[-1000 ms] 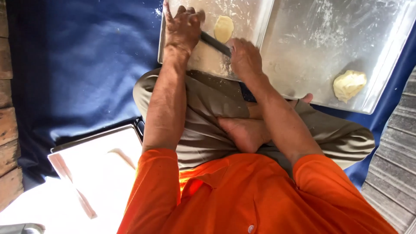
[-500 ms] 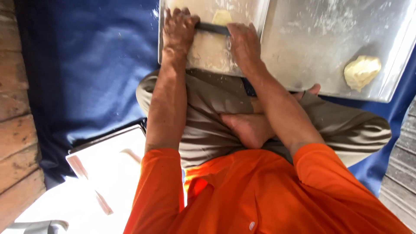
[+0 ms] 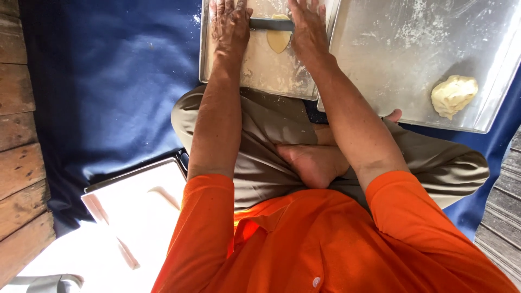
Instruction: A person is rolling out dough with a rod and using a star-shaped cutter to make cookies on a tray.
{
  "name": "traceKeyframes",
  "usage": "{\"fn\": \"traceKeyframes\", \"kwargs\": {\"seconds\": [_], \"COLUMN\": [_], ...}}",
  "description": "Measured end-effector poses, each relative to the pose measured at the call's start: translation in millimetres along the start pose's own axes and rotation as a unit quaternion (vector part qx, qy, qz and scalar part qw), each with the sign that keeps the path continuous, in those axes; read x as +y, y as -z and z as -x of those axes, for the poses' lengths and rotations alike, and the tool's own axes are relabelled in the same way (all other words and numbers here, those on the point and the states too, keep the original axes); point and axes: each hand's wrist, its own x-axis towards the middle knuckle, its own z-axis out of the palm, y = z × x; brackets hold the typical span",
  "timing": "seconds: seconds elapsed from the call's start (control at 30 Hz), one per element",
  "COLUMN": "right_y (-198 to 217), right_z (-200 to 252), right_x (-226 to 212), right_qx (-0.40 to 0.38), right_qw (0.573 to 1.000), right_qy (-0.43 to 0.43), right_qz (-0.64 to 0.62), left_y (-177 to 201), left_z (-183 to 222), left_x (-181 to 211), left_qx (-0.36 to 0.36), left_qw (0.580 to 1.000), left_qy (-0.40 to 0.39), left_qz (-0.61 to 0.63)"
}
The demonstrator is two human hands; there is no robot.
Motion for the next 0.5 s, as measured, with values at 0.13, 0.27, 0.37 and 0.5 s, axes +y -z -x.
{"fn": "traceKeyframes", "kwargs": {"seconds": [0.13,0.27,0.37,0.5], "right_y": [-13.5,-8.4,-7.2,-23.2], "right_z": [7.8,51.1,69.0,52.1], "right_x": [8.8,-5.6,-14.8,1.0], "right_qx": [-0.011,-0.066,-0.055,-0.059], "right_qw": [0.999,0.995,0.994,0.993], "right_qy": [-0.001,-0.005,0.015,-0.013], "right_qz": [0.034,0.074,0.089,0.097], "left_y": [34.9,40.5,47.6,-3.1], "left_z": [15.3,37.3,46.0,24.3], "left_x": [15.7,9.6,12.8,-5.3], "left_qx": [0.006,-0.075,-0.177,-0.015], "left_qw": [1.000,0.997,0.983,0.999], "left_qy": [0.014,0.006,0.038,0.032], "left_qz": [0.002,0.012,-0.012,0.000]}}
